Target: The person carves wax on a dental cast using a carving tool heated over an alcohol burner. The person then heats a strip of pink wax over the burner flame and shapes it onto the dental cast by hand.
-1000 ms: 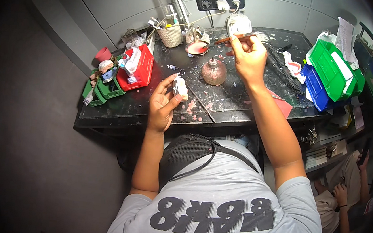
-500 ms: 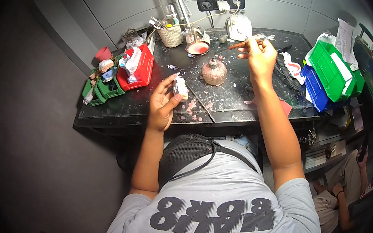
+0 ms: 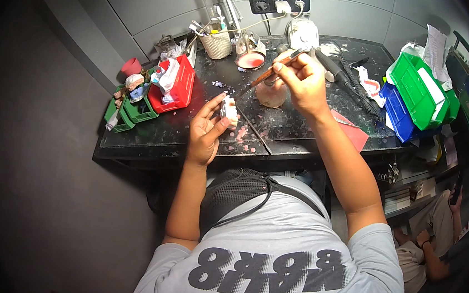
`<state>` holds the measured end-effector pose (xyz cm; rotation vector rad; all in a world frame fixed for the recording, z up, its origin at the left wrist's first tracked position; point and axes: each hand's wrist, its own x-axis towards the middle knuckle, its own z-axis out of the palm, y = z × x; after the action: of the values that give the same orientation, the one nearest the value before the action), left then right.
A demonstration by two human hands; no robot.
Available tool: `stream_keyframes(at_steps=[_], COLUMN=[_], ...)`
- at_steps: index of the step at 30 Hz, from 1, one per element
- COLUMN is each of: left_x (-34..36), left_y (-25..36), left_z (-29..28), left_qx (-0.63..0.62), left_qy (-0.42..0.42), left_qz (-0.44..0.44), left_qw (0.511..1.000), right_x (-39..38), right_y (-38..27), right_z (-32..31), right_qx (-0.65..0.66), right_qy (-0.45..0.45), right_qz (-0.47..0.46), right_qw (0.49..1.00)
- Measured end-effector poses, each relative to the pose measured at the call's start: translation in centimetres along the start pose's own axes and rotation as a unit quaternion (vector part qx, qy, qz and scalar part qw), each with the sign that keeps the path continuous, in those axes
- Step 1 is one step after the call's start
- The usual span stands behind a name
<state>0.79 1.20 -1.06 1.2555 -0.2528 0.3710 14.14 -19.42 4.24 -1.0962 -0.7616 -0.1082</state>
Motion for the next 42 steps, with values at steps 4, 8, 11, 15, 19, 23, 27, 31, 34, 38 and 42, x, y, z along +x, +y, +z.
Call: stream_keyframes(at_steps=[4,8,11,15,19,23,27,31,34,38,42], left_x=[0.0,0.0,0.0,0.0,0.0,0.1,0.0,0.0,0.0,0.1,0.1], left_y=[0.1,-0.1,-0.1,-0.3,-0.1,-0.2,-0.2,-0.1,-0.2,-0.2,0.0], left_z=[0.1,0.0,-0.1,-0.3,-0.2,-0.2,-0.3,-0.2,-0.3,-0.3,-0.2], left_qx=[0.006,0.009,0.013,0.017,0.014,0.016,0.013,0.02,0.018,0.015,0.012], left_qy=[0.002,-0.001,0.0,-0.004,-0.001,0.002,0.0,0.0,-0.007,-0.005,-0.001], left_qz=[-0.006,0.0,-0.003,-0.002,-0.008,-0.005,-0.008,-0.009,-0.008,-0.006,-0.011], left_qw=[1.0,1.0,1.0,1.0,1.0,1.0,1.0,1.0,1.0,1.0,1.0], right_x=[-0.3,-0.6,-0.7,-0.8,-0.8,-0.7,-0.8,-0.8,-0.9,-1.0,-0.9], right_y=[0.2,0.3,0.5,0.4,0.2,0.2,0.2,0.5,0.4,0.1,0.0], right_z=[0.7,1.0,1.0,0.9,0.9,0.6,0.9,1.1,1.2,1.0,0.6], right_qx=[0.023,0.038,0.043,0.031,0.038,0.032,0.034,0.039,0.035,0.035,0.041], right_qy=[-0.049,-0.066,-0.072,-0.066,-0.073,-0.071,-0.079,-0.075,-0.075,-0.081,-0.078], right_qz=[-0.006,0.006,-0.009,-0.01,-0.015,-0.033,-0.028,-0.025,-0.025,-0.029,-0.031], right_qw=[0.999,0.997,0.996,0.997,0.996,0.996,0.996,0.996,0.996,0.996,0.996])
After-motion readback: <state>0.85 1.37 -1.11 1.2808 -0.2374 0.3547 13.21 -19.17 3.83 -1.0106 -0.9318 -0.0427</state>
